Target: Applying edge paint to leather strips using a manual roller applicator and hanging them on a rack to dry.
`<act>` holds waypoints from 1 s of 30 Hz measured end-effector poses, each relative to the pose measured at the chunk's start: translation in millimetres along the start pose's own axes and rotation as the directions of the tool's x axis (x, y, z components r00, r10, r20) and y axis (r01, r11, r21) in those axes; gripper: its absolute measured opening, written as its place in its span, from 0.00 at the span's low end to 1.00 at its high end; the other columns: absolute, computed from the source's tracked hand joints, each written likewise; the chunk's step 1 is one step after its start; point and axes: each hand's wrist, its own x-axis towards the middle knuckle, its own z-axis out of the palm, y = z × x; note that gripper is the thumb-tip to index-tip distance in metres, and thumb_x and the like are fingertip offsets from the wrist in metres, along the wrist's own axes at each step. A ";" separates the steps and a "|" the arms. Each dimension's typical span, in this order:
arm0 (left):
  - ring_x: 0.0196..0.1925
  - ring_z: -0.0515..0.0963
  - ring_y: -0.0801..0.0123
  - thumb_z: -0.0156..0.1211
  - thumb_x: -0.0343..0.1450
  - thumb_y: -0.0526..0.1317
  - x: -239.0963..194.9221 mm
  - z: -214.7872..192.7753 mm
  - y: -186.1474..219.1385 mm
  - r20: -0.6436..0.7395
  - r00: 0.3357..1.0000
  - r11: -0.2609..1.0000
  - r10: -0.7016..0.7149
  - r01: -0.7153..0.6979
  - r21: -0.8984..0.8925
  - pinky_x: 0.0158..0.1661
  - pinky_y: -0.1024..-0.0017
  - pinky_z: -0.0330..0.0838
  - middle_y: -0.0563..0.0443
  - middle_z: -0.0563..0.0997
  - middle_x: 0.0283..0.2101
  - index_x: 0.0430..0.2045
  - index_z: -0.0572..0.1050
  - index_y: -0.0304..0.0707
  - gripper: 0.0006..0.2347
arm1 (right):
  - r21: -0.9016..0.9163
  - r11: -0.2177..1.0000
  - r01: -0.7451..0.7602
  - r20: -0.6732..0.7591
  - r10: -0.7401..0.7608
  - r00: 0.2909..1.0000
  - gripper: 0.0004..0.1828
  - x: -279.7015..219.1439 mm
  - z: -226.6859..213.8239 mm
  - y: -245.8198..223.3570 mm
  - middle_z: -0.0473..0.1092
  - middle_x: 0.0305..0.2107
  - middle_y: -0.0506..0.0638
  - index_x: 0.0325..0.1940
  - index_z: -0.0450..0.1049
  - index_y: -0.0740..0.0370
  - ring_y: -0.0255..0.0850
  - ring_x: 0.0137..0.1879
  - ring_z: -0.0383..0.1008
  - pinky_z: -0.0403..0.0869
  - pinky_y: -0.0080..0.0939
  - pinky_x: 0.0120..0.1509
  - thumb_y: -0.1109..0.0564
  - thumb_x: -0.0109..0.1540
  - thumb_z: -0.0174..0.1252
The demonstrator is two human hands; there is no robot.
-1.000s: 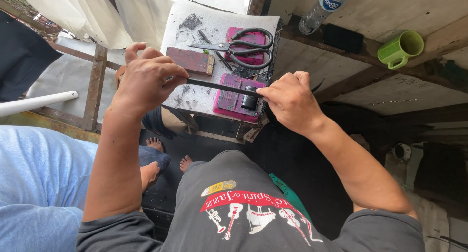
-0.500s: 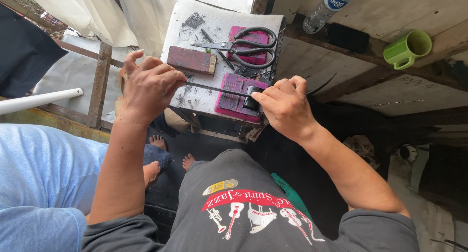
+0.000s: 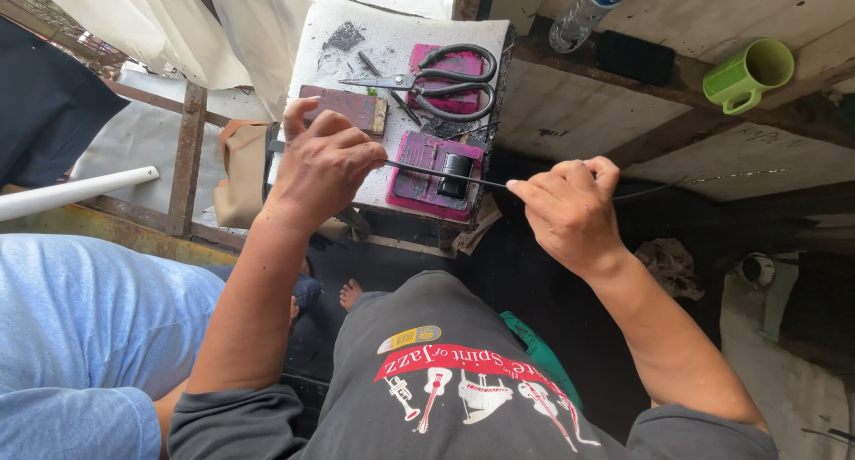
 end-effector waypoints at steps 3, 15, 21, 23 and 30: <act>0.42 0.74 0.71 0.69 0.74 0.44 8.1 6.1 10.5 -0.010 1.000 1.000 0.029 -0.029 -0.010 0.65 0.50 0.48 0.64 0.81 0.28 0.31 0.84 0.57 0.02 | -0.010 1.000 -0.018 0.012 0.018 1.000 0.12 -11.5 -8.2 6.5 0.70 0.27 0.41 0.42 0.81 0.52 0.39 0.43 0.66 0.56 0.52 0.62 0.68 0.63 0.60; 0.42 0.73 0.70 0.71 0.71 0.41 37.9 9.3 53.6 -0.021 0.995 0.991 0.101 -0.102 -0.090 0.66 0.50 0.47 0.61 0.81 0.27 0.27 0.82 0.52 0.03 | -0.035 0.988 -0.152 0.037 0.153 0.988 0.10 -44.2 -36.9 20.5 0.72 0.28 0.42 0.41 0.81 0.53 0.39 0.45 0.66 0.55 0.52 0.63 0.67 0.66 0.60; 0.42 0.73 0.72 0.71 0.70 0.41 44.7 16.9 65.3 -0.021 0.992 0.986 0.123 -0.124 -0.112 0.66 0.50 0.46 0.62 0.81 0.26 0.27 0.82 0.53 0.03 | -0.074 0.977 -0.200 0.054 0.204 0.977 0.07 -61.7 -38.1 29.2 0.72 0.29 0.42 0.41 0.81 0.52 0.40 0.47 0.66 0.55 0.54 0.64 0.64 0.67 0.62; 0.42 0.73 0.71 0.69 0.71 0.41 46.6 19.5 68.1 -0.019 0.991 0.980 0.133 -0.135 -0.148 0.65 0.49 0.47 0.60 0.80 0.26 0.26 0.82 0.53 0.04 | -0.086 0.972 -0.220 0.066 0.226 0.972 0.07 -65.7 -38.1 31.9 0.73 0.30 0.42 0.41 0.81 0.52 0.40 0.48 0.66 0.55 0.54 0.65 0.63 0.68 0.62; 0.41 0.73 0.71 0.73 0.67 0.40 54.7 18.9 69.3 0.000 0.993 0.971 0.119 -0.116 -0.209 0.64 0.50 0.48 0.60 0.81 0.26 0.25 0.83 0.51 0.03 | 0.045 0.947 -0.317 0.110 0.311 0.944 0.05 -71.3 -34.5 41.2 0.75 0.31 0.40 0.41 0.81 0.52 0.39 0.48 0.69 0.57 0.50 0.64 0.61 0.68 0.62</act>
